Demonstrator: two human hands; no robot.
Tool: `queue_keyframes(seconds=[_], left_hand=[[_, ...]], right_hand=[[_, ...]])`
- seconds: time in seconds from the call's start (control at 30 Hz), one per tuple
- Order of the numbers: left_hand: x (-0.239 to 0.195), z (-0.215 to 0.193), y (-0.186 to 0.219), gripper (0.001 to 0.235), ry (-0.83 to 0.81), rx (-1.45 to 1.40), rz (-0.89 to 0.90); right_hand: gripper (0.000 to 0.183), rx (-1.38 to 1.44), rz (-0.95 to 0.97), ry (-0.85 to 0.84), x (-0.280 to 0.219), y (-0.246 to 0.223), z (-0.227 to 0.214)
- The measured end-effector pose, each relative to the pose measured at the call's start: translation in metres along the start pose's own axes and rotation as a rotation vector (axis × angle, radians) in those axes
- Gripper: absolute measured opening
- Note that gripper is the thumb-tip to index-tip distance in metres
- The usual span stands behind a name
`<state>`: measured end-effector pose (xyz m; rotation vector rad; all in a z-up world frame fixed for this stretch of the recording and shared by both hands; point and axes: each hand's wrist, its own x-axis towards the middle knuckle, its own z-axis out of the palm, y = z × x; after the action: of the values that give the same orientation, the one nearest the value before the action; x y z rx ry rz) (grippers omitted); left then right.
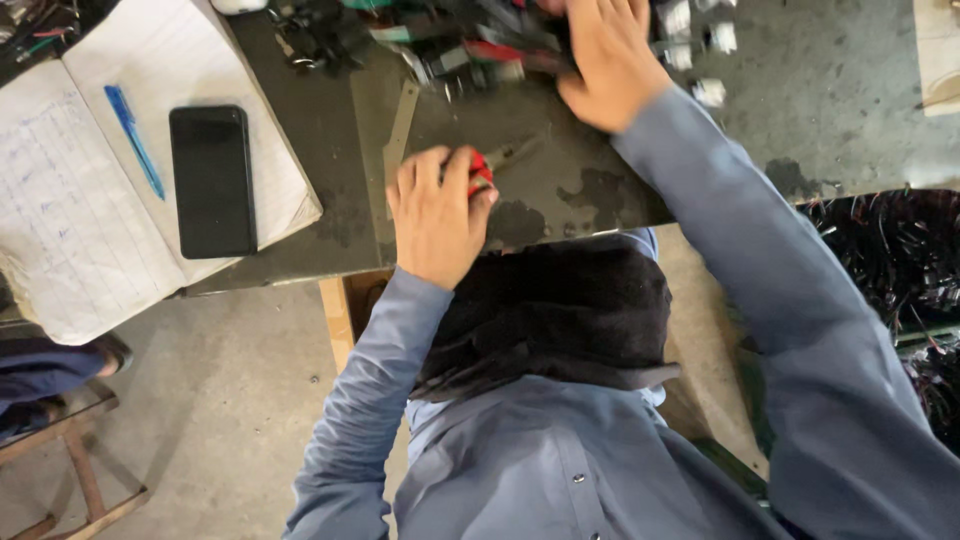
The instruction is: The person repeatedly strips the outer insulation from black electrical wires using red-handled pliers. After stripping, the person places the processed wires onto a pile on the table. The person continues this process for multiple wires throughout the clip.
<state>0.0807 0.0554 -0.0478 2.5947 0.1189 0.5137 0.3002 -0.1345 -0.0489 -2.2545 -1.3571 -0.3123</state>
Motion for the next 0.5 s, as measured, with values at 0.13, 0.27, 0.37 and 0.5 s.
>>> queue_keyframes(seconds=[0.13,0.27,0.37,0.5], left_hand=[[0.003,0.004,-0.002,0.053,-0.015,-0.064,0.114],[0.006,0.007,-0.007,0.046,-0.09,-0.102,0.129],[0.027,0.007,-0.008,0.044,-0.08,-0.094,0.136],[0.057,0.006,-0.015,0.039,-0.061,-0.025,0.151]], right_hand=[[0.062,0.049,0.021,-0.088,-0.048,0.0,-0.031],[0.064,-0.129,0.042,0.047,-0.068,-0.02,-0.058],[0.051,-0.162,0.13,0.12,-0.076,-0.041,-0.065],[0.034,-0.084,0.209,0.071,-0.062,-0.038,-0.046]])
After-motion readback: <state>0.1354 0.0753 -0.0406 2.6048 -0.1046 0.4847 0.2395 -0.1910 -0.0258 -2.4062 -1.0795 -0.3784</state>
